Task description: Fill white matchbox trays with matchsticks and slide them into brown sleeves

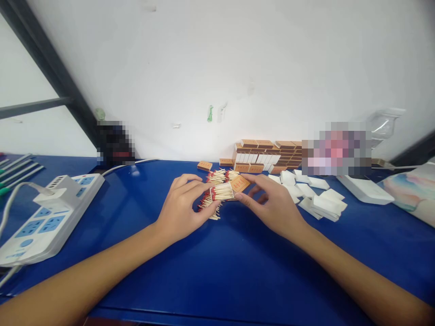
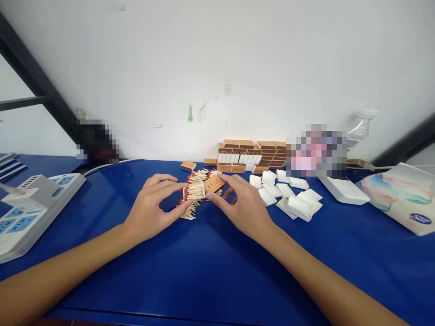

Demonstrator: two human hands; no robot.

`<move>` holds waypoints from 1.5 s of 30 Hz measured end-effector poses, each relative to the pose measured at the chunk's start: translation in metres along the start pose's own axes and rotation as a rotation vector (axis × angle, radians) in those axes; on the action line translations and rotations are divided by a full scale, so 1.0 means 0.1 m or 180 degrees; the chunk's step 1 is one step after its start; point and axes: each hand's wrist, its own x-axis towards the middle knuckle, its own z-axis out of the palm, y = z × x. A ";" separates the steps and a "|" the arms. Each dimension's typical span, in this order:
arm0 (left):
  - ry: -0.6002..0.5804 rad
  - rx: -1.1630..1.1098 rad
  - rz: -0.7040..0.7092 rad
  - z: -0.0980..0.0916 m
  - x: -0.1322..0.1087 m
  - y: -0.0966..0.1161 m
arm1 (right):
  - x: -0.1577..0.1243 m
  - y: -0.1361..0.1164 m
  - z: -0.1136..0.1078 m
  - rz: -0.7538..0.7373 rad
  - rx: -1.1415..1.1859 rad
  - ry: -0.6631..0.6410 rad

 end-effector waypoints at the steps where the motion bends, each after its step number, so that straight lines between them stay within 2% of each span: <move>1: -0.0005 -0.0001 0.0000 0.00 0.00 0.00 | 0.00 -0.01 -0.01 -0.0012 0.0031 -0.0067; 7: -0.0015 0.0031 -0.0075 0.00 0.02 -0.01 | 0.00 -0.04 -0.02 0.0135 0.0124 -0.0085; 14: -0.0011 0.0004 -0.0109 0.00 0.00 0.02 | -0.01 -0.08 0.02 0.0344 -0.0029 0.0335; 22: -0.0014 0.0085 -0.0143 0.00 0.00 0.01 | -0.05 -0.13 0.03 0.0311 -0.0011 0.0237; 26: -0.0025 0.0107 -0.0180 0.00 0.00 0.01 | -0.07 -0.14 0.02 0.0336 0.0224 0.0195; 31: -0.0021 0.0112 -0.0146 0.01 -0.01 0.02 | -0.07 -0.14 0.02 0.0592 0.0750 0.0180; 37: -0.0062 -0.0019 -0.0031 0.00 0.00 0.00 | -0.08 -0.21 0.02 0.0746 0.1166 -0.0201; 42: 0.0050 -0.0241 0.0073 0.00 -0.01 -0.01 | -0.18 -0.36 0.04 0.0429 0.1350 -0.0921; 45: 0.0084 -0.0321 0.0166 0.02 -0.03 -0.02 | -0.25 -0.41 0.05 0.0364 0.1350 -0.1143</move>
